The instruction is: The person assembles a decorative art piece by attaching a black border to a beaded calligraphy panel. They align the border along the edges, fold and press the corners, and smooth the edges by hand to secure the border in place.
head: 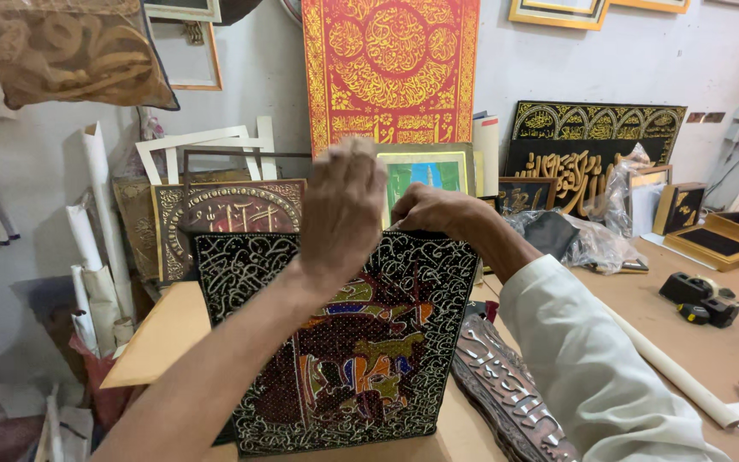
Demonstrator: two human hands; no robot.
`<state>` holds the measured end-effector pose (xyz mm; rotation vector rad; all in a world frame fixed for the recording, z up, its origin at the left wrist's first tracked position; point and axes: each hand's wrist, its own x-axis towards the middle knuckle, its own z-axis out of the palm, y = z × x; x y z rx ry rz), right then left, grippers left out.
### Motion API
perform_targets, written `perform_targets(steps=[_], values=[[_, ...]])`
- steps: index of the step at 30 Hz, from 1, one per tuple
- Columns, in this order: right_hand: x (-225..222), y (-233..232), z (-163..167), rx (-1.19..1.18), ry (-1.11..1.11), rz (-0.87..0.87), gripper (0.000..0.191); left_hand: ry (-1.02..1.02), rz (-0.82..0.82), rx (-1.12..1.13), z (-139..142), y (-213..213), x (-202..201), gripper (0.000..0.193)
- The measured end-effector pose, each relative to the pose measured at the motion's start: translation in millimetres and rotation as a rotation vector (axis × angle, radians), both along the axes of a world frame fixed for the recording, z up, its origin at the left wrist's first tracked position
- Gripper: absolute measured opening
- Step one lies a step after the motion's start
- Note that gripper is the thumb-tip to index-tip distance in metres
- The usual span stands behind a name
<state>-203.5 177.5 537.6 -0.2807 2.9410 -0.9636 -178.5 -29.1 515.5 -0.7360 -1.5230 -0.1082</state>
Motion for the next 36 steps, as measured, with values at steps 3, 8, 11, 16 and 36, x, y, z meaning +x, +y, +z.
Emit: perform_targets(steps=[3,8,11,16,36], values=[[-5,-5,-4,-0.006,-0.04,-0.049,0.012,-0.13,-0.144,-0.181,-40,5,27,0.025],[-1,-5,7,0.414,0.147,-0.144,0.048,-0.112,-0.175,-0.125,-56,12,26,0.021],[16,24,23,0.036,0.349,0.001,0.053,-0.403,-0.186,-0.182,-42,14,10,0.02],[44,67,14,0.079,0.115,0.101,0.054,-1.106,-0.14,-0.197,-5,29,-20,0.034],[84,89,10,-0.1,0.426,0.297,0.046,-1.157,-0.282,-0.34,13,88,-6,0.034]])
